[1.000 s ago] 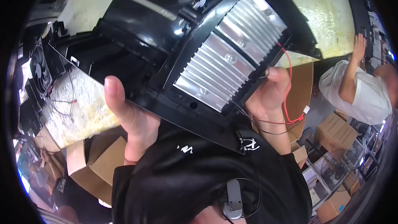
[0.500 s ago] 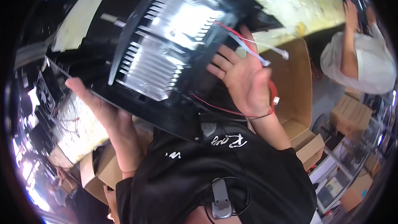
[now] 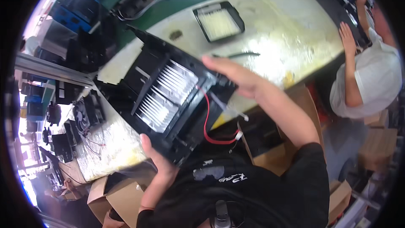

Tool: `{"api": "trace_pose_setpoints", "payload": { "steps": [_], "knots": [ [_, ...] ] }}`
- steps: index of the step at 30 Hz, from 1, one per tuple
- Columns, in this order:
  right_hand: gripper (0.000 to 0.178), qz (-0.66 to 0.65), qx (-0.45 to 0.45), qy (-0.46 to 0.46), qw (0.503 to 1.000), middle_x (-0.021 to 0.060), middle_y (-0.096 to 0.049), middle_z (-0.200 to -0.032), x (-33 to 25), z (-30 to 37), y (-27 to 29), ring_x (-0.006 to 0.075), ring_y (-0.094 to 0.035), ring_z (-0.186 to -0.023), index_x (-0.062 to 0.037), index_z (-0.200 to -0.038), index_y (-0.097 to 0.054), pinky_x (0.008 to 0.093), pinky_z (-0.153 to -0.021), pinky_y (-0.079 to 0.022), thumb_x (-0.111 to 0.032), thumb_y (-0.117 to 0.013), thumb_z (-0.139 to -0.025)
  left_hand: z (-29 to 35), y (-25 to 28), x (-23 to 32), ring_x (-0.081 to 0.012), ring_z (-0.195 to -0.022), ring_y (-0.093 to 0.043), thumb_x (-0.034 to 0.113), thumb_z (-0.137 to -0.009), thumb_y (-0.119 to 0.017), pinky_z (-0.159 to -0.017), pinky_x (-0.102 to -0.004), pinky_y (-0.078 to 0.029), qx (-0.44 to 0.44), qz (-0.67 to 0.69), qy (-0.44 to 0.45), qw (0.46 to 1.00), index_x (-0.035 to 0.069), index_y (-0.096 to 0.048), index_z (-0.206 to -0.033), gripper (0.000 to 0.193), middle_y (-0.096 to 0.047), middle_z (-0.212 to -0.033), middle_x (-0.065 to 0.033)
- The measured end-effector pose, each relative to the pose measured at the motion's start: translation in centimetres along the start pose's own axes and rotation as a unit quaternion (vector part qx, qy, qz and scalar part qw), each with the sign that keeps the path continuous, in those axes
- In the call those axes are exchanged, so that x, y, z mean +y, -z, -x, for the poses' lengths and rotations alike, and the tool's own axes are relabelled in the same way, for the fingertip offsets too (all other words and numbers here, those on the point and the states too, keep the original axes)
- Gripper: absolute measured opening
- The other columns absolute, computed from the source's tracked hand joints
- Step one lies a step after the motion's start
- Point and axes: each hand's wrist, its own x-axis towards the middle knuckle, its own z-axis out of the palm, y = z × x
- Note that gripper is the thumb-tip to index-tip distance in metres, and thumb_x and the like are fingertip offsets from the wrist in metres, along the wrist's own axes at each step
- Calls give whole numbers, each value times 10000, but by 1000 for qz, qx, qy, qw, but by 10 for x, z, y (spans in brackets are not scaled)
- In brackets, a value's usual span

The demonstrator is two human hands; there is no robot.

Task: Assembling electronic cooling units by securing fans into plastic housings and managing wires with zip ties.

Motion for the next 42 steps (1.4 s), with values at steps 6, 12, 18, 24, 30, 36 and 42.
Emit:
{"api": "trace_pose_setpoints", "payload": {
  "steps": [6, 12, 18, 24, 30, 36, 42],
  "knots": [
    [566, 84, -65, 128, 986, 38, -681, -1032, -82, -18, -27, 124, -628, -989, -57, -1253, -608, 284, -932, -473, -517, -605, -923, -23, -62, 103, -244, -1162, -567, 500, -995, -387, -1001, -380, -464, -154, 140, -165, 964, 28, -450, -1351, 595, -561, -1258, -108],
    [163, -82, -117, 175, 974, 48, -715, -979, -226, -119, -4, 159, -680, -799, -36, -1023, -703, 314, -752, -552, -164, -646, -940, -238, -189, 178, -198, -1048, -533, 488, -856, -622, -916, -349, -445, -172, 20, -185, 967, 111, -552, -1073, 440, -569, -1065, -63],
    [353, -95, -66, 193, 974, 95, -676, -1182, -249, -256, 209, 227, -645, -1070, -15, -1231, -614, 363, -998, -483, -242, -557, -966, -446, -279, 79, -211, -1200, -505, 387, -833, -688, -1021, -292, -389, -178, 56, -240, 953, -52, -247, -1504, 916, -546, -1344, -169],
    [360, -63, -2, 147, 987, 85, -688, -1136, -247, -296, 285, 211, -653, -1040, -20, -1184, -635, 355, -990, -490, -274, -627, -929, -491, -289, 38, -432, -1321, -429, 591, -812, -612, -1111, -430, -333, -43, -138, -160, 976, 145, -338, -1516, 878, -476, -1384, -308],
    [385, 171, 384, 229, 878, 50, -683, -1157, -286, -245, 276, 156, -626, -1079, -71, -1227, -626, 272, -939, -439, -321, -646, -934, -454, -184, 116, -425, -1225, -426, 535, -792, -689, -1023, -486, -370, 270, -259, -404, 835, -119, -346, -1312, 904, -394, -1333, -318],
    [371, 202, 302, 359, 860, 45, -651, -1230, -270, -199, 230, 121, -589, -1133, -74, -1316, -575, 259, -961, -420, -241, -583, -984, -503, -109, 150, -343, -1276, -492, 687, -706, -727, -1064, -392, -399, 229, -212, -157, 937, -165, -433, -1323, 1092, -481, -1388, -266],
    [320, 321, 197, 356, 855, 51, -673, -1104, -223, -158, 158, 113, -621, -1030, -24, -1279, -583, 244, -923, -449, -147, -583, -983, -580, -119, 151, -380, -1311, -426, 536, -580, -848, -1117, -445, -341, 325, -167, -105, 925, -75, -391, -1376, 1102, -439, -1432, -224]
  ]
}}
